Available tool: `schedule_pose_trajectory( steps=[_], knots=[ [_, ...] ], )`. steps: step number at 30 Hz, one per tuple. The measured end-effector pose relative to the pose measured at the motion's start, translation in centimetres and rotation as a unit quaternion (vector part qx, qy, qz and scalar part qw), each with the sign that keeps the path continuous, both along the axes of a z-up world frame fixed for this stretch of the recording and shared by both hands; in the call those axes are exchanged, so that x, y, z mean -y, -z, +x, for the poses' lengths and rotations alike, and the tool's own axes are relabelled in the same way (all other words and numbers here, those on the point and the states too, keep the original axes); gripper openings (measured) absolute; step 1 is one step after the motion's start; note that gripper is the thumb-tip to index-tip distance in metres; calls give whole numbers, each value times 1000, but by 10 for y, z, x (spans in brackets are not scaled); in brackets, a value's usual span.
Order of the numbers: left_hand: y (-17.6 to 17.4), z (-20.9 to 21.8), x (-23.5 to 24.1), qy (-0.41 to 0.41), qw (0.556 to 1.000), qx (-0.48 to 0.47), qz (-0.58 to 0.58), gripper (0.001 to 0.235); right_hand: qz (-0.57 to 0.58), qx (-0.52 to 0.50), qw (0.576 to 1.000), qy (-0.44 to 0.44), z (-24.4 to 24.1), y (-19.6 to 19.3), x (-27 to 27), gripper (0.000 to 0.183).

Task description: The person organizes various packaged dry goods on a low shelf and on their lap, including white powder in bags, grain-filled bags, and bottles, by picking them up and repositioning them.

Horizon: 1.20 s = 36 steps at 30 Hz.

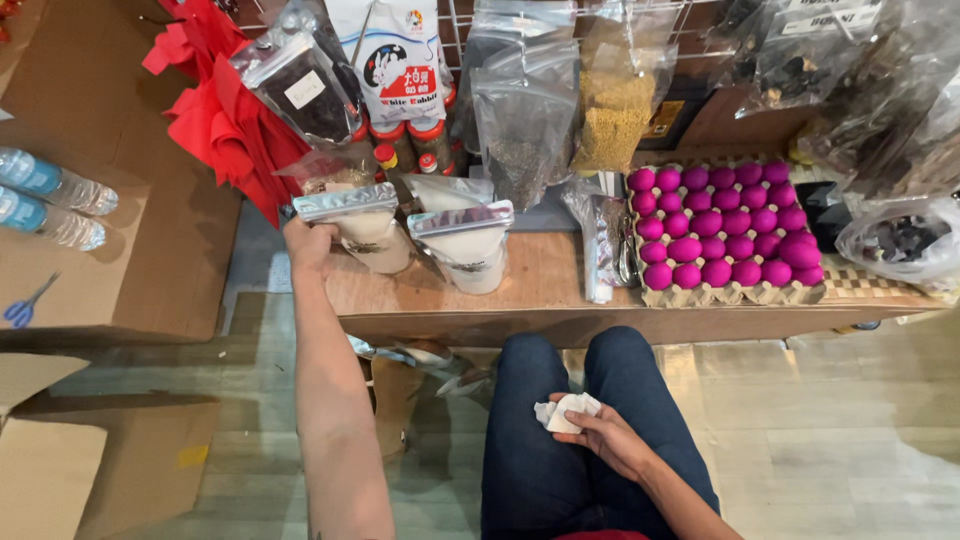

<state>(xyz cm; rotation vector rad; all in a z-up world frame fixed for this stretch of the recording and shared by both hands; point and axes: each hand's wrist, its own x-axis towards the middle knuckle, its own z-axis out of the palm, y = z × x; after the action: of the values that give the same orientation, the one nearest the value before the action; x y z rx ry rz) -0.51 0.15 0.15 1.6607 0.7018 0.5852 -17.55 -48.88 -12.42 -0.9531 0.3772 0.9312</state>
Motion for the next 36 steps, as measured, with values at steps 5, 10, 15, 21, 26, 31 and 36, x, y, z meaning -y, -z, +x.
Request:
schedule_pose_trajectory(
  steps=[5, 10, 15, 21, 26, 31, 36],
  knots=[
    [-9, -10, -4, -41, 998, -42, 28, 26, 16, 12, 1000, 0, 0, 1, 0, 45],
    [-18, -19, -19, -86, 993, -7, 75, 30, 10, 5, 1000, 3, 0, -2, 2, 46],
    [-12, -28, -48, -172, 980, 24, 98, 25, 11, 9, 1000, 4, -2, 0, 3, 47],
    [-13, -36, -45, -164, 979, 32, 118, 33, -2, 26, 1000, -8, -1, 2, -1, 47],
    [-24, -13, 18, -251, 876, 274, 307, 47, -4, 41, 999, -15, 0, 9, 0, 47],
    [-68, -19, 137, 141, 974, -73, 159, 45, -9, 53, 998, -12, 1, 13, 3, 47],
    [-28, -17, 141, 196, 926, -32, 321, 15, -4, 79, 997, -16, -4, 17, 7, 47]
  ],
)
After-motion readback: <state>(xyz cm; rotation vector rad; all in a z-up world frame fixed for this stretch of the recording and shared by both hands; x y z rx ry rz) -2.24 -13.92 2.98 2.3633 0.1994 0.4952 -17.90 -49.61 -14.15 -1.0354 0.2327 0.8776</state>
